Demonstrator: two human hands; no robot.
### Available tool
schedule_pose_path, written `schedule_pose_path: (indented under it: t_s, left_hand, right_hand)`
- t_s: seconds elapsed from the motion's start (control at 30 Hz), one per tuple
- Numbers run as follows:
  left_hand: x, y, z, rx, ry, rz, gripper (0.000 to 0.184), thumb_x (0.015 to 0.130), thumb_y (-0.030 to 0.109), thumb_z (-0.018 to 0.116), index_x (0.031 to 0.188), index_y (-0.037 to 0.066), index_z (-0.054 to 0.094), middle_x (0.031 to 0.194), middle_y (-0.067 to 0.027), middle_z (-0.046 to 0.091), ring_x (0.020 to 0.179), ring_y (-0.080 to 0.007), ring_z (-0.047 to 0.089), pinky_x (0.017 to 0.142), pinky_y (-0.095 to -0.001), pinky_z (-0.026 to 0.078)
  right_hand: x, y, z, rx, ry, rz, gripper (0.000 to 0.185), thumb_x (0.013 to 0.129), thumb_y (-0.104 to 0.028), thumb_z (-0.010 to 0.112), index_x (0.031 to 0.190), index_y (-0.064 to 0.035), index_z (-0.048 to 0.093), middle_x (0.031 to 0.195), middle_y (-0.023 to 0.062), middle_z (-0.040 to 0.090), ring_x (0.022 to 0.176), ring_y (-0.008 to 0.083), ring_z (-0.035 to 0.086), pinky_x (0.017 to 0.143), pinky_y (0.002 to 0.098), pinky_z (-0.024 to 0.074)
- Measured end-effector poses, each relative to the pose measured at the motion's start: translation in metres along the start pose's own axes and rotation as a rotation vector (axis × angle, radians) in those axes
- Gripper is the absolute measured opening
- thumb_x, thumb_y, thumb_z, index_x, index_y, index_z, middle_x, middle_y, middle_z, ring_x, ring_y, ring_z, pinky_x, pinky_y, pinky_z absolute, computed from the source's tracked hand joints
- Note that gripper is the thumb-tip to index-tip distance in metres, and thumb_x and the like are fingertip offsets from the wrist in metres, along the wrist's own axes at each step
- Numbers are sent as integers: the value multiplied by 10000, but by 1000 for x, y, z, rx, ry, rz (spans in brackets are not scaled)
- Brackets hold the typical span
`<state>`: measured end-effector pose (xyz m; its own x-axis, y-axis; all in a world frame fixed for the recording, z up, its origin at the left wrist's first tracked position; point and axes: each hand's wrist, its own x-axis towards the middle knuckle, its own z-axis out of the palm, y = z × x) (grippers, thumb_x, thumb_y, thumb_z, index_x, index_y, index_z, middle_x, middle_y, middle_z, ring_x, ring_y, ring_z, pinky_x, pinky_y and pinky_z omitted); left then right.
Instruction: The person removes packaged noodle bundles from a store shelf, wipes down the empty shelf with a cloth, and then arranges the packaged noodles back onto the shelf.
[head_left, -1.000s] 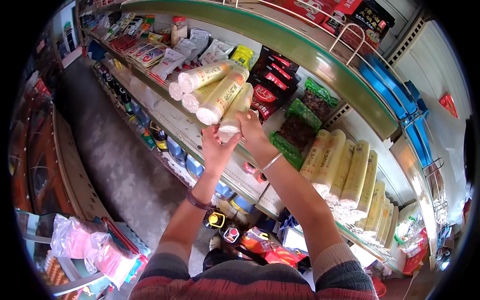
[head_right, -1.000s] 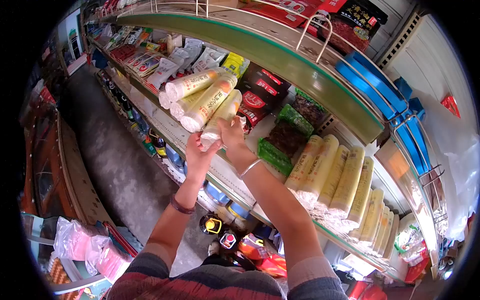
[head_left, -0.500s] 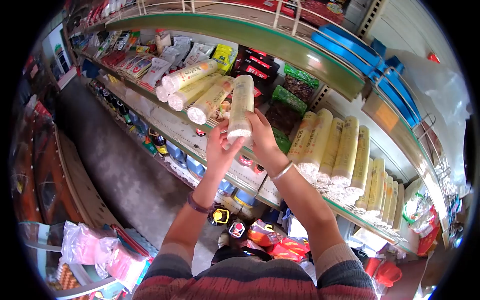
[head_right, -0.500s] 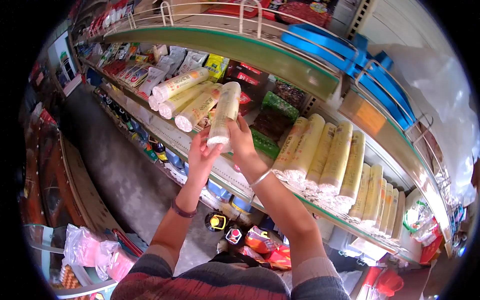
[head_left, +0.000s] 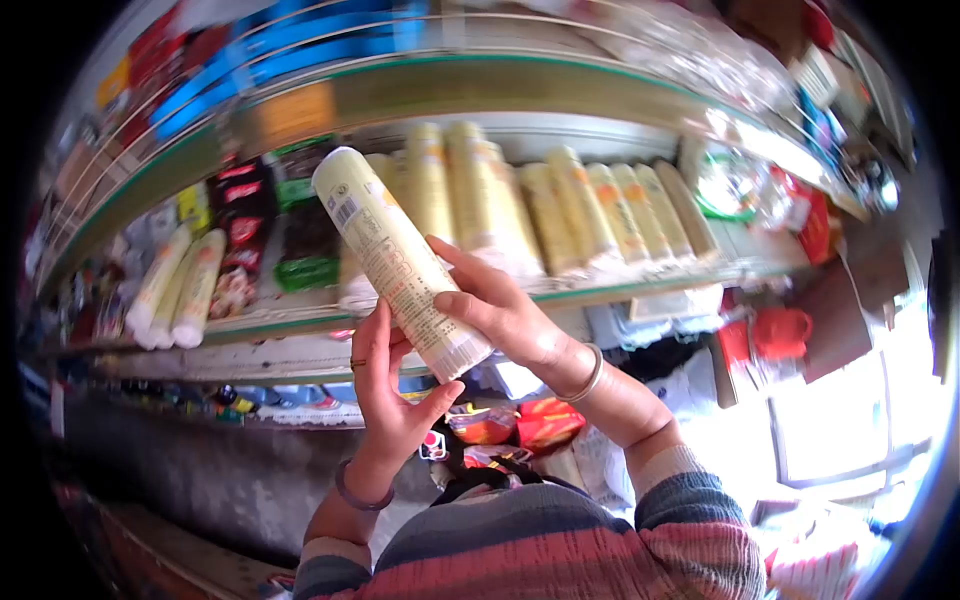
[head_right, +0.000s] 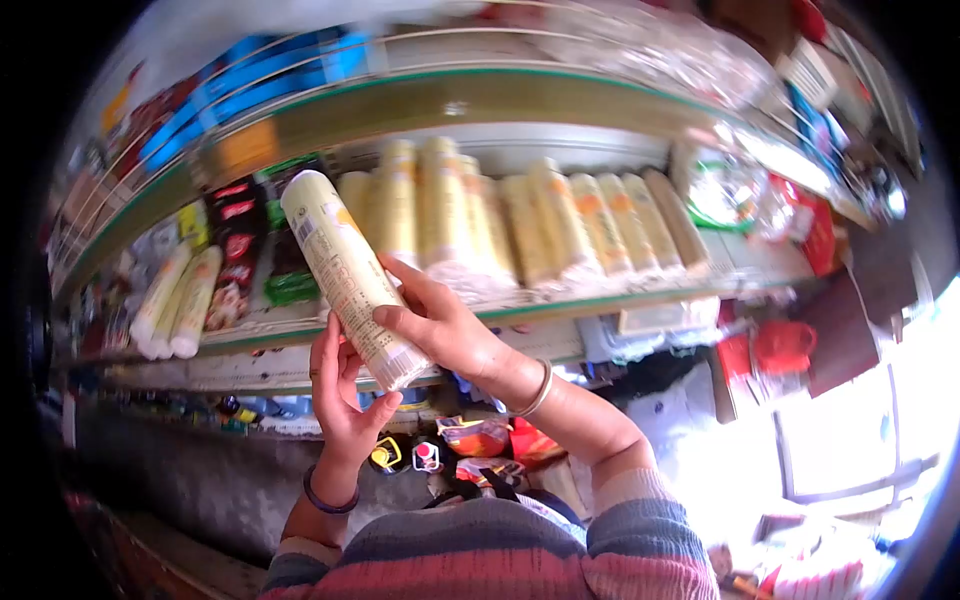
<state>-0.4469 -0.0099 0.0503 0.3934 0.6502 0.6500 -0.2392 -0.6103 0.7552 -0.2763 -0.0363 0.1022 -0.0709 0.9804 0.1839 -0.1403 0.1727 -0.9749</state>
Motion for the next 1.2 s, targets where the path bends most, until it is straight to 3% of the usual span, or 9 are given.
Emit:
schedule_pose_path:
  t_s: [0.1, 0.3, 0.43, 0.53, 0.67, 0.77, 0.97, 1.03, 1.2]
  left_hand:
    - [13, 4, 54, -22, -150, 20, 925, 739, 166, 784, 1433, -34, 206, 1348, -169, 314, 1165, -263, 485, 948, -378, 469]
    - [56, -17, 173, -21, -359, 87, 774, 788, 75, 715, 1414, -28, 271, 1336, -164, 360, 1161, -257, 504, 981, -371, 447]
    - [83, -48, 238, 32, -375, 113, 693, 760, 83, 743, 1337, -53, 384, 1237, -188, 493, 1131, -276, 537, 957, -354, 456]
    - [99, -62, 264, 229, -416, 143, 640, 772, 120, 734, 1303, -56, 425, 1225, -209, 511, 1132, -311, 534, 958, -364, 442]
    - [119, -81, 272, 324, -397, 159, 552, 801, 218, 708, 1230, -62, 502, 1228, -226, 525, 1128, -346, 524, 964, -384, 421]
    - [121, -112, 261, 574, -273, 149, 547, 814, 262, 693, 1228, -47, 513, 1226, -226, 528, 1166, -353, 498, 986, -395, 397]
    - [122, -141, 242, 551, -331, -184, 650, 824, 290, 667, 1337, -20, 415, 1387, -257, 372, 1278, -368, 383, 1048, -386, 333]
    - [123, -147, 246, 440, -340, -239, 670, 822, 283, 665, 1350, -27, 393, 1402, -256, 358, 1295, -366, 367, 1059, -382, 322]
    - [123, -150, 252, 461, -307, -181, 718, 814, 277, 675, 1364, -53, 352, 1427, -256, 327, 1319, -360, 342, 1070, -370, 317]
  right_hand:
    - [-46, -20, -47, -34, 195, -33, 691, 884, -151, 604, 1433, 43, 232, 1138, 147, 564, 1012, 155, 528, 883, 272, 430]
    - [-107, -40, -147, -246, 555, -76, 660, 843, -146, 644, 1407, 3, 335, 953, 109, 603, 878, 131, 578, 739, 253, 474]
    - [-109, -21, -223, -504, 726, -127, 655, 792, -144, 680, 1369, -5, 402, 908, 102, 617, 780, 144, 599, 660, 256, 481]
    - [-106, -25, -249, -380, 797, 20, 649, 788, -163, 679, 1361, -8, 414, 926, 114, 622, 781, 156, 610, 655, 263, 489]
    - [-88, 3, -286, 55, 806, -33, 616, 801, -204, 664, 1340, -7, 439, 957, 120, 628, 812, 158, 613, 649, 280, 498]
    - [-72, 33, -311, 22, 822, -29, 593, 807, -211, 655, 1324, -1, 454, 993, 122, 629, 835, 163, 612, 674, 283, 498]
    - [-60, 42, -323, -401, 843, 173, 708, 738, -328, 707, 1313, 4, 460, 1052, 201, 625, 940, 240, 620, 805, 312, 483]
    - [-55, 51, -329, -685, 857, 103, 750, 716, -365, 707, 1319, -1, 450, 1056, 238, 617, 975, 294, 613, 840, 352, 477]
    - [-50, 44, -305, -1137, 840, 127, 780, 715, -411, 677, 1354, -53, 408, 1073, 281, 582, 1026, 400, 565, 889, 437, 455]
